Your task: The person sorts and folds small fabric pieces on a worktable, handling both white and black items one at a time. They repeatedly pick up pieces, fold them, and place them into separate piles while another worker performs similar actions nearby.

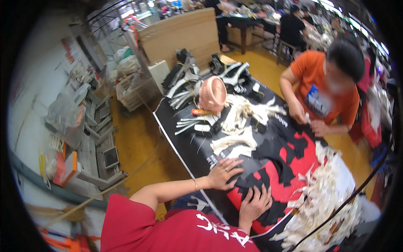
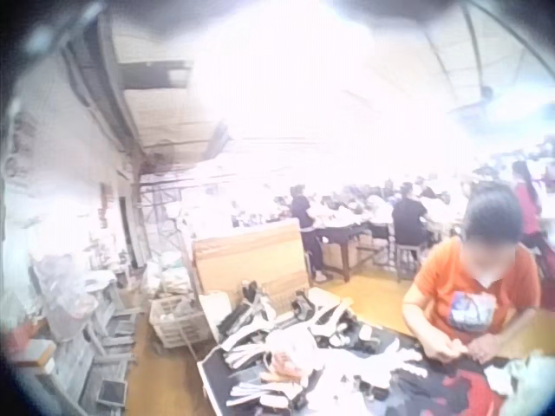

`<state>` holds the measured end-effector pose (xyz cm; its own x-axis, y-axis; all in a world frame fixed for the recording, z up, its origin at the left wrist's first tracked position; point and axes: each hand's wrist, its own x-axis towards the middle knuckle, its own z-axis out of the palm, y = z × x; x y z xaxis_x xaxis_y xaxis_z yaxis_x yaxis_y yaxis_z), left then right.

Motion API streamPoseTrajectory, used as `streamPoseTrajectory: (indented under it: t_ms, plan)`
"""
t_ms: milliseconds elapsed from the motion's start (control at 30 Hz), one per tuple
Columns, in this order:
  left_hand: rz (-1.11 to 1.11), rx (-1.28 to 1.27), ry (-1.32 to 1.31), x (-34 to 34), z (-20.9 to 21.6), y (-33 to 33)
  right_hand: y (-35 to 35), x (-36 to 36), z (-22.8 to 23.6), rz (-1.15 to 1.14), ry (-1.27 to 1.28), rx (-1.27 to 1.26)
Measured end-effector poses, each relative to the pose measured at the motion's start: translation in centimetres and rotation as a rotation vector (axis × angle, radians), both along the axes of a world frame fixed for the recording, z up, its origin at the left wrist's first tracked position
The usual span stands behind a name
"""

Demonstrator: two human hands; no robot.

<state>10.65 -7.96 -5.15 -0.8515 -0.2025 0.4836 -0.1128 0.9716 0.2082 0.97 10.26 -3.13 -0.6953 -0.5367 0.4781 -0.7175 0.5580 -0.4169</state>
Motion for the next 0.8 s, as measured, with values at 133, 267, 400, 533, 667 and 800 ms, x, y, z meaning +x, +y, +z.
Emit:
streamPoseTrajectory:
  t_ms: [133, 267, 400, 533, 667, 800]
  plan:
    - [0.008, 0.037, 0.016, -0.3, 0.0, -0.2, 0.1, 0.0, 0.0, -0.026, 0.058, -0.032]
    - [-0.001, 0.029, 0.031, -0.5, -0.3, -0.4, 0.3, 0.2, -0.4, -0.069, 0.095, -0.064]
    - [-0.076, -0.003, 0.025, -0.5, -0.1, -0.6, 0.0, 0.5, -0.7, -0.082, 0.150, -0.105]
    - [-0.182, 0.006, -0.023, -0.6, 0.1, -0.9, -0.3, 0.5, -0.7, -0.112, 0.166, -0.115]
    - [-0.288, 0.014, -0.024, -0.7, 0.4, -1.1, -0.4, 0.3, -0.6, -0.099, 0.197, -0.103]
    - [-0.217, 0.082, -0.100, -0.7, 1.2, -0.5, -0.4, 0.3, -0.6, -0.073, 0.204, -0.103]
